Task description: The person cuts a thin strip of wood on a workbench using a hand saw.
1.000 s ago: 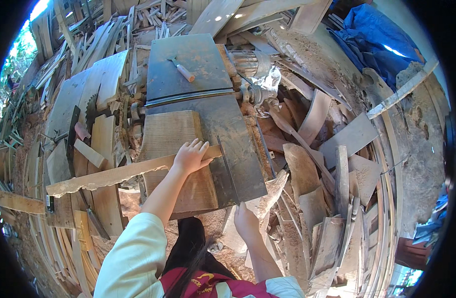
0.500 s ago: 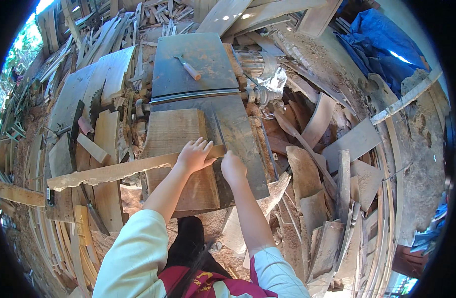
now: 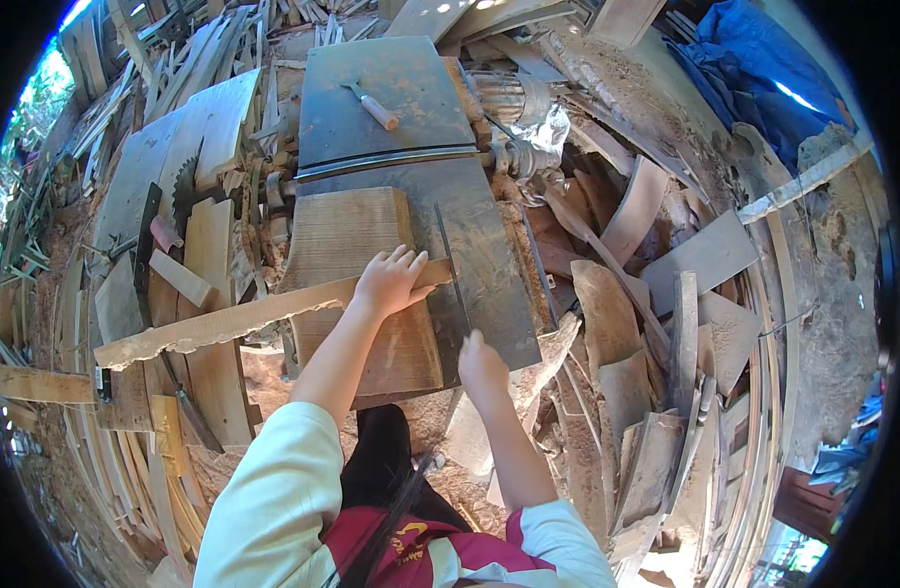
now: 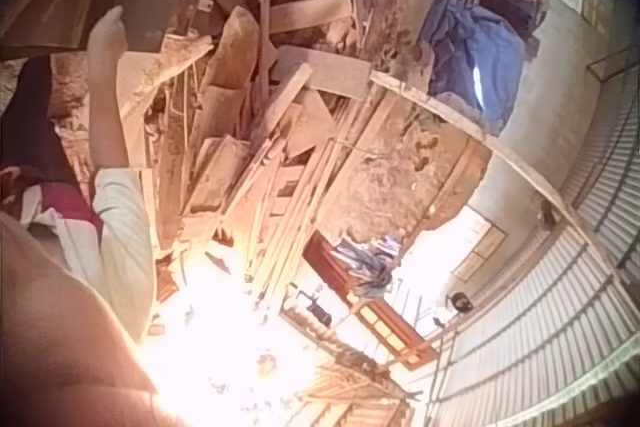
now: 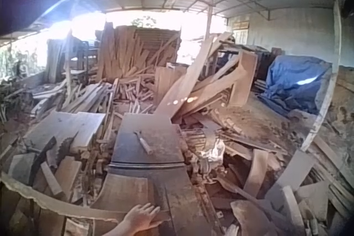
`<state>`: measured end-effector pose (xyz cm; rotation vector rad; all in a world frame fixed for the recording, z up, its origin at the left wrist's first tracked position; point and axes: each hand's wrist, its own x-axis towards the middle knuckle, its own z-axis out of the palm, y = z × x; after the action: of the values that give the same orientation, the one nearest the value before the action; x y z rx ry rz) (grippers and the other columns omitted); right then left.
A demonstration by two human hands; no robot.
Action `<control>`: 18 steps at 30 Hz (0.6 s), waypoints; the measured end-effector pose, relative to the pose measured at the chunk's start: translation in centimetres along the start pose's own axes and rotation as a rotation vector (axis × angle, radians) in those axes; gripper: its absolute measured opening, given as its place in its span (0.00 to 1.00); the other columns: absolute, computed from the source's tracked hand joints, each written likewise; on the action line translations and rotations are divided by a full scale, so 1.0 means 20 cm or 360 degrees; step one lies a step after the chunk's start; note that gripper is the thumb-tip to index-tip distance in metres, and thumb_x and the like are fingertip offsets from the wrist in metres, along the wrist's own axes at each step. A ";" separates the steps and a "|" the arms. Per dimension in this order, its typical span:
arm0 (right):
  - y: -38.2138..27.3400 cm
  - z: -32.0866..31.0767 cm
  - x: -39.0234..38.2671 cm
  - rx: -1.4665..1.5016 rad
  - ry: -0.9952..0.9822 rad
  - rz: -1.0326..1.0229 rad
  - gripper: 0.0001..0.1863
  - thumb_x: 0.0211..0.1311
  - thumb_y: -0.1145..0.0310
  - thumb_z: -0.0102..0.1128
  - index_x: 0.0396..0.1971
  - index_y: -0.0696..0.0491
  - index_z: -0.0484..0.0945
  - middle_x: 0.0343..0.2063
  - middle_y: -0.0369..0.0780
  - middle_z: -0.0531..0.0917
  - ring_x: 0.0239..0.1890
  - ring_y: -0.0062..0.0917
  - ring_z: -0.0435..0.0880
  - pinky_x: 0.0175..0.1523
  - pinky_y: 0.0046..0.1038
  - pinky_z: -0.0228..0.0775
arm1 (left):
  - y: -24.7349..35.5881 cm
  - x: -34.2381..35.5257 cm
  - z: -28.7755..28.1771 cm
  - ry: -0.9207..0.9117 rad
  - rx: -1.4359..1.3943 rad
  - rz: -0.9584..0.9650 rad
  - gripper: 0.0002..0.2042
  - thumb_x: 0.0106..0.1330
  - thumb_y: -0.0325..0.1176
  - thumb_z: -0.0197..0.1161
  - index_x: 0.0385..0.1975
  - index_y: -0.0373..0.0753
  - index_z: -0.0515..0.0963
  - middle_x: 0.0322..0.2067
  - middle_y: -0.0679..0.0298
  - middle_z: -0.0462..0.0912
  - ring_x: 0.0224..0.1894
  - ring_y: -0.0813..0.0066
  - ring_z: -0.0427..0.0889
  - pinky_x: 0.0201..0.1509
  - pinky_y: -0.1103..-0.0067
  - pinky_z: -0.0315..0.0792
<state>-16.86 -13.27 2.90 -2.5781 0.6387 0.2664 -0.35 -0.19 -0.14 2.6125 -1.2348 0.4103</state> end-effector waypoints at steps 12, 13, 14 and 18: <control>0.10 -0.09 -0.30 -0.0071 -0.0096 0.0138 0.14 0.63 0.60 0.37 0.32 0.56 0.65 0.21 0.52 0.77 0.27 0.48 0.77 0.32 0.45 0.66 | -0.01 0.00 0.00 -0.0043 -0.0018 -0.0025 0.24 0.55 0.51 0.56 0.45 0.40 0.69 0.42 0.59 0.76 0.50 0.64 0.72 0.49 0.72 0.67; 0.10 -0.10 -0.30 -0.0118 -0.0112 0.0154 0.14 0.63 0.60 0.37 0.33 0.56 0.65 0.20 0.51 0.77 0.26 0.46 0.77 0.32 0.45 0.67 | -0.01 0.00 0.00 -0.0036 -0.0001 -0.0023 0.24 0.54 0.51 0.56 0.45 0.40 0.69 0.42 0.59 0.76 0.50 0.64 0.72 0.49 0.72 0.67; 0.10 -0.12 -0.29 -0.0126 -0.0112 0.0152 0.14 0.63 0.60 0.37 0.33 0.56 0.65 0.20 0.51 0.77 0.26 0.46 0.77 0.32 0.45 0.67 | -0.01 0.00 0.00 -0.0026 0.0015 -0.0019 0.24 0.54 0.51 0.56 0.45 0.39 0.69 0.41 0.59 0.76 0.49 0.64 0.72 0.48 0.73 0.67; 0.10 -0.16 -0.29 -0.0168 -0.0097 0.0091 0.13 0.63 0.60 0.37 0.32 0.55 0.65 0.20 0.50 0.77 0.26 0.47 0.77 0.31 0.45 0.67 | -0.01 0.00 -0.02 -0.0035 0.0004 -0.0014 0.25 0.54 0.50 0.57 0.45 0.39 0.69 0.41 0.59 0.76 0.49 0.64 0.73 0.48 0.73 0.67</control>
<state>-22.69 -14.07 6.69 -2.6435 0.6942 0.4060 -0.28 0.10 0.12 2.6305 -1.2298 0.3823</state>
